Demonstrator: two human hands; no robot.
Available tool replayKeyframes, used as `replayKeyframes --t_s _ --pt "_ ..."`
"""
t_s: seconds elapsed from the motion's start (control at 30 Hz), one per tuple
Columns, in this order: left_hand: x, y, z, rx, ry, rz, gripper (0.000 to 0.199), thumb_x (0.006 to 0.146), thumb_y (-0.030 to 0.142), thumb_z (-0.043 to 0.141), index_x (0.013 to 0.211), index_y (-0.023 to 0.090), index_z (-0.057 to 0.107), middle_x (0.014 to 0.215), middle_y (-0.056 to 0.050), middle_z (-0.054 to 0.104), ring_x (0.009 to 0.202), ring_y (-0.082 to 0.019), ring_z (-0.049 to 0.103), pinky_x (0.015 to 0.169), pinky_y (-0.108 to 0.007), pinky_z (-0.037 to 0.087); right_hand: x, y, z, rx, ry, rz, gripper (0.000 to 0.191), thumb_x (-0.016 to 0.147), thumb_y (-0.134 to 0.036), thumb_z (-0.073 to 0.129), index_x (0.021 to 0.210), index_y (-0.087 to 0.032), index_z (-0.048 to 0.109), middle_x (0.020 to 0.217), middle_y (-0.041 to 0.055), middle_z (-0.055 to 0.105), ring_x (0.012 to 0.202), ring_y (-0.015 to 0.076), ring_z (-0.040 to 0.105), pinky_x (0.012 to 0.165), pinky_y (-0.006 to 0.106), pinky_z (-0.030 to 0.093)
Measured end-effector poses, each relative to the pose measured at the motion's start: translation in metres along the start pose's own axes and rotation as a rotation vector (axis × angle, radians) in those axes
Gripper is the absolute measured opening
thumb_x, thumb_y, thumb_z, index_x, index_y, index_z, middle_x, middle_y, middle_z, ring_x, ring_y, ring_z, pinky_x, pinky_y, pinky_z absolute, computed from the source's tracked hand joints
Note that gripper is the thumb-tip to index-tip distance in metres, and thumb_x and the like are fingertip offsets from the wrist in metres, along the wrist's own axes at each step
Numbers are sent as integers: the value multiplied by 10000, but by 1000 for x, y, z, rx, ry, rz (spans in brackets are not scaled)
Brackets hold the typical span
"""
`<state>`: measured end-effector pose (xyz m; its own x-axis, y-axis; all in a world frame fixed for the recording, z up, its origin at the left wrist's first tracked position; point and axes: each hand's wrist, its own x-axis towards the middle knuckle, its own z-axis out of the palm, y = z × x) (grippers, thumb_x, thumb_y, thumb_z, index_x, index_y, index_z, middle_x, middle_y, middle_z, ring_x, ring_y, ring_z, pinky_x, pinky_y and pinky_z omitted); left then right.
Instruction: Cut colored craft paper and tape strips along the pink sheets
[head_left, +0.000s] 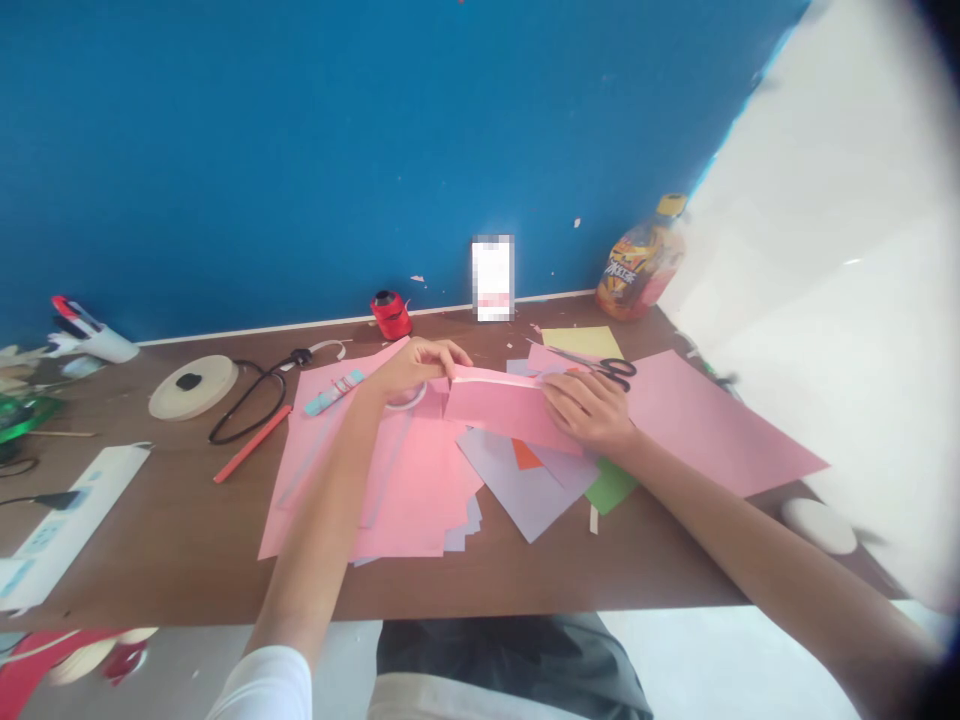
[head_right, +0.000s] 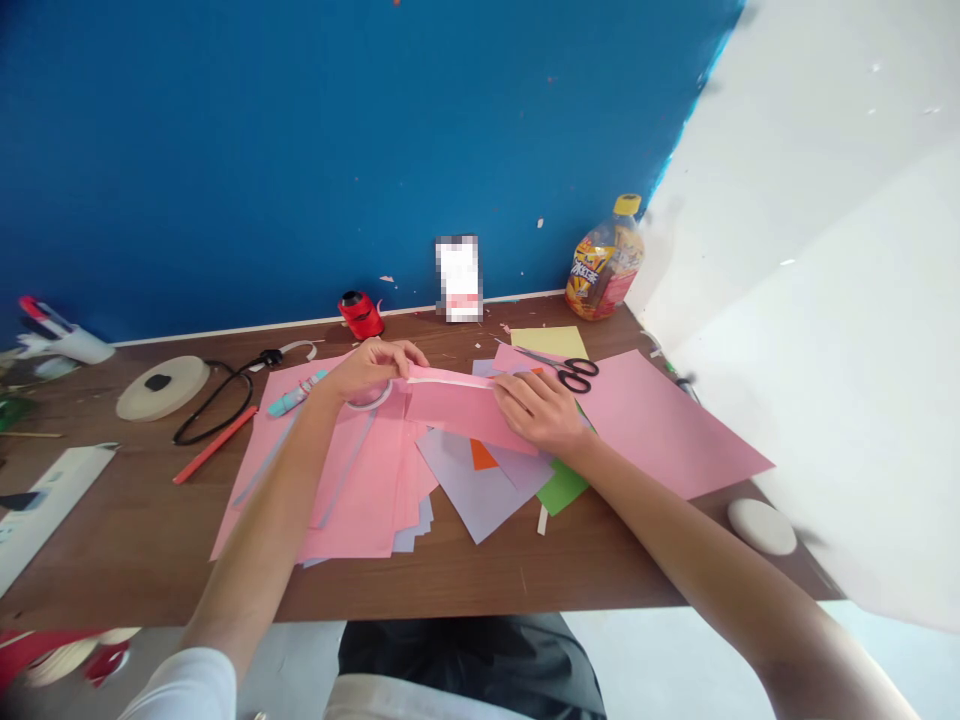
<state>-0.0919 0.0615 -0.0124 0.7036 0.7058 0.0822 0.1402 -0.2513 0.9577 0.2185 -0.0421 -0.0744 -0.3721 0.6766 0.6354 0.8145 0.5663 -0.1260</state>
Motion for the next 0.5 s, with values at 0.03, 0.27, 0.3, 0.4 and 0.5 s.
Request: replayKeyframes --t_s 0.03,0.27,0.3,0.4,0.5 --pt "0 -1 1 -30 7 -3 247 775 362 769 675 155 677 1082 -116 690 988 -208 644 859 -335 479 1 -1 0 -17 7 1 197 927 -228 527 891 -284 713 1066 70 749 903 234 683 738 412 502" --pt "4 4 13 -91 61 -86 337 773 376 773 978 186 585 968 -40 653 875 -135 597 776 -260 446 2 2 6 -73 49 79 228 927 -226 500 1000 -259 713 893 67 757 819 230 676 753 389 468" --pt "5 6 16 -57 80 -99 333 790 406 751 976 182 590 911 -23 630 822 -122 574 737 -245 428 3 3 7 -78 49 93 241 931 -230 496 1040 -253 709 906 71 758 824 233 673 760 388 466" --pt "7 11 25 19 101 -108 326 847 478 664 828 165 574 748 15 523 680 -97 471 637 -236 357 6 3 8 -101 46 111 255 943 -233 485 1082 -233 698 993 84 757 895 253 669 778 389 458" --pt "9 12 33 70 112 -109 379 872 514 612 737 167 536 707 21 460 649 -98 409 613 -249 315 9 3 8 -107 13 117 247 959 -213 456 1006 -225 698 997 82 750 932 258 662 786 384 449"
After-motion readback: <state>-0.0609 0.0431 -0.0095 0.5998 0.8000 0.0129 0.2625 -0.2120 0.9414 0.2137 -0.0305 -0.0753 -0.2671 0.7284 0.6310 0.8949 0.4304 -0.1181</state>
